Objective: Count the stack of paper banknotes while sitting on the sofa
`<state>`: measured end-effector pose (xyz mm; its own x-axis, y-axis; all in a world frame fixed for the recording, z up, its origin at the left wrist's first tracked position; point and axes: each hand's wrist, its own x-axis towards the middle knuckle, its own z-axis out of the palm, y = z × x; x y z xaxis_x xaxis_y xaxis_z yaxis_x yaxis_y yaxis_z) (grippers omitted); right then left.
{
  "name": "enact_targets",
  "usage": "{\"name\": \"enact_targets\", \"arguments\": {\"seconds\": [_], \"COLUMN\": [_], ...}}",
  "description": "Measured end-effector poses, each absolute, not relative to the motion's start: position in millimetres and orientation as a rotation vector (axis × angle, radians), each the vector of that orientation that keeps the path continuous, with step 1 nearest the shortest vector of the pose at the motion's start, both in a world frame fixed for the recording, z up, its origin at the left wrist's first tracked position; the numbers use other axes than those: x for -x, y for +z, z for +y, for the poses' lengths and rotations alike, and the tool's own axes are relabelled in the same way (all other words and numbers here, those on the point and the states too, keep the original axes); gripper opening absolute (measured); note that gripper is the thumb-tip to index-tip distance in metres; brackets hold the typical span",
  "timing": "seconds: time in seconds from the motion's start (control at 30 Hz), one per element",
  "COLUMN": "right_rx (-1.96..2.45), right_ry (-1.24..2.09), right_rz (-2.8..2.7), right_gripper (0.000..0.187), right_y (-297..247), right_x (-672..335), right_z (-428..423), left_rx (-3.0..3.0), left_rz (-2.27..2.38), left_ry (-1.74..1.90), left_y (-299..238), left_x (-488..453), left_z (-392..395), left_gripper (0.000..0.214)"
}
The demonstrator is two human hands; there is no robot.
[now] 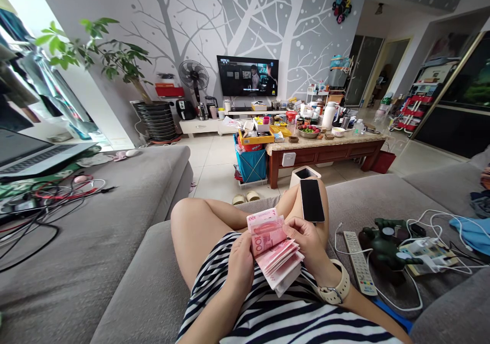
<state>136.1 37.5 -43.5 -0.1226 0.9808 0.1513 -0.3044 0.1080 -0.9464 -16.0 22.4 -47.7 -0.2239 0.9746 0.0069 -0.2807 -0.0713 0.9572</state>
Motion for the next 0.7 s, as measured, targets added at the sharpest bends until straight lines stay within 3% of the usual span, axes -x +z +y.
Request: {"name": "enact_targets", "arguments": {"seconds": [0.13, 0.7], "right_rx": [0.827, 0.765], "right_ry": [1.337, 1.351], "right_rz": [-1.150, -1.151], "right_gripper": [0.025, 0.026], "right_y": [-40.7, -41.0], "right_x": [-135.8, -135.8], "right_z": [36.6, 34.6], "left_rx": [-0.793, -0.651], "left_rz": [0.930, 0.879], "left_ry": [1.468, 1.455], "left_y": [-48.9, -53.7], "left_x": [17.3, 18.6], "left_z": [24.2, 25.1], "left_gripper": [0.022, 0.024]}}
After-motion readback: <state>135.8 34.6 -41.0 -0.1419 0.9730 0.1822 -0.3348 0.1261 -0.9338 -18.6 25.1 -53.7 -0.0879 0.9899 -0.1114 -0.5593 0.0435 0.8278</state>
